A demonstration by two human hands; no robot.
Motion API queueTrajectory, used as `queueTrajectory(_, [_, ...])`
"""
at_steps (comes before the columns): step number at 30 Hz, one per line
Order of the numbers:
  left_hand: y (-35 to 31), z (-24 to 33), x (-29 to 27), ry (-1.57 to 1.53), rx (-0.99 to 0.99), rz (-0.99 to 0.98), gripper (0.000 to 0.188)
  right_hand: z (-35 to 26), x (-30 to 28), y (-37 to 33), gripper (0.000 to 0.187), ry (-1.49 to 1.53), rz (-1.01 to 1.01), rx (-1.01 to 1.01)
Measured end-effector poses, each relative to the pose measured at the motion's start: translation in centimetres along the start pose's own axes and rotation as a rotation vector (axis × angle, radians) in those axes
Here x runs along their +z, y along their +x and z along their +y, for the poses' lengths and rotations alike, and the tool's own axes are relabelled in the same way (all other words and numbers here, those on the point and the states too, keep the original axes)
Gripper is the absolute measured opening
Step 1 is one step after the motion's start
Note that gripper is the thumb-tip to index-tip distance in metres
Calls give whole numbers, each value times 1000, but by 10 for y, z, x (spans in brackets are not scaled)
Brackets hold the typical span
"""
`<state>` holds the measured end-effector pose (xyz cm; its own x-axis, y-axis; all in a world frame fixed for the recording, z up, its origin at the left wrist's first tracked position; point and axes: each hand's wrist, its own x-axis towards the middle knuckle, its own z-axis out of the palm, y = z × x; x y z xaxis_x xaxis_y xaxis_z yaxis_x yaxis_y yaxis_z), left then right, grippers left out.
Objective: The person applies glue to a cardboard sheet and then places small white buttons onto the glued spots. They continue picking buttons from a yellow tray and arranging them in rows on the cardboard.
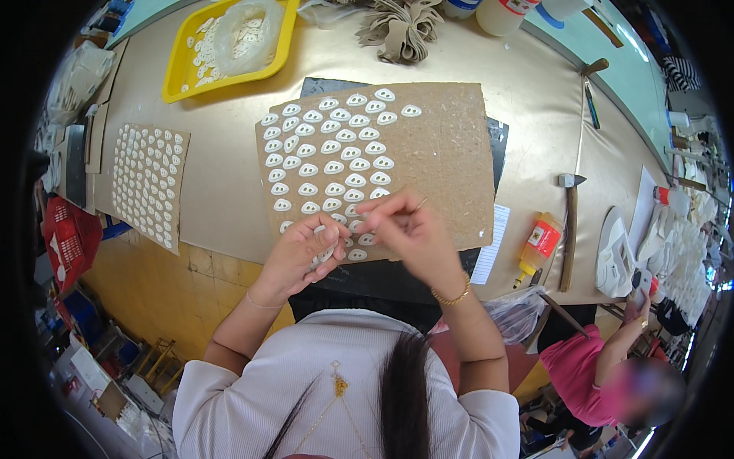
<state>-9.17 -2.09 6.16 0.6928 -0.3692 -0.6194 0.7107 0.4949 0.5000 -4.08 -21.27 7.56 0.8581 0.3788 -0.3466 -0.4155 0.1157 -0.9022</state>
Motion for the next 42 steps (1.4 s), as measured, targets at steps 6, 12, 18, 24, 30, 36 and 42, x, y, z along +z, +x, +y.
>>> queueTrajectory(6, [3, 6, 3, -138, -4, 35, 29, -32, -42, 54, 10, -537, 93, -101])
queueTrajectory(12, [1, 11, 0, -192, 33, 51, 29, -40, -34, 82, 11, -721, 154, -16])
queueTrajectory(18, [2, 13, -1, -208, 45, 38, 30, -35, -32, 94, 12, -680, 194, 32])
queueTrajectory(24, [3, 15, -3, -182, 52, 21, 31, -25, -31, 97, 14, -1054, 212, -187])
queueTrajectory(30, [4, 14, -4, -117, 105, 36, 25, -22, -20, 87, 19, -1071, 226, -333])
queueTrajectory(36, [8, 9, -6, -110, 158, 57, 18, -17, 1, 47, 21, -427, -305, 105])
queueTrajectory(42, [11, 4, -9, -168, 147, -44, 18, -5, 2, 32, 17, -124, -272, 94])
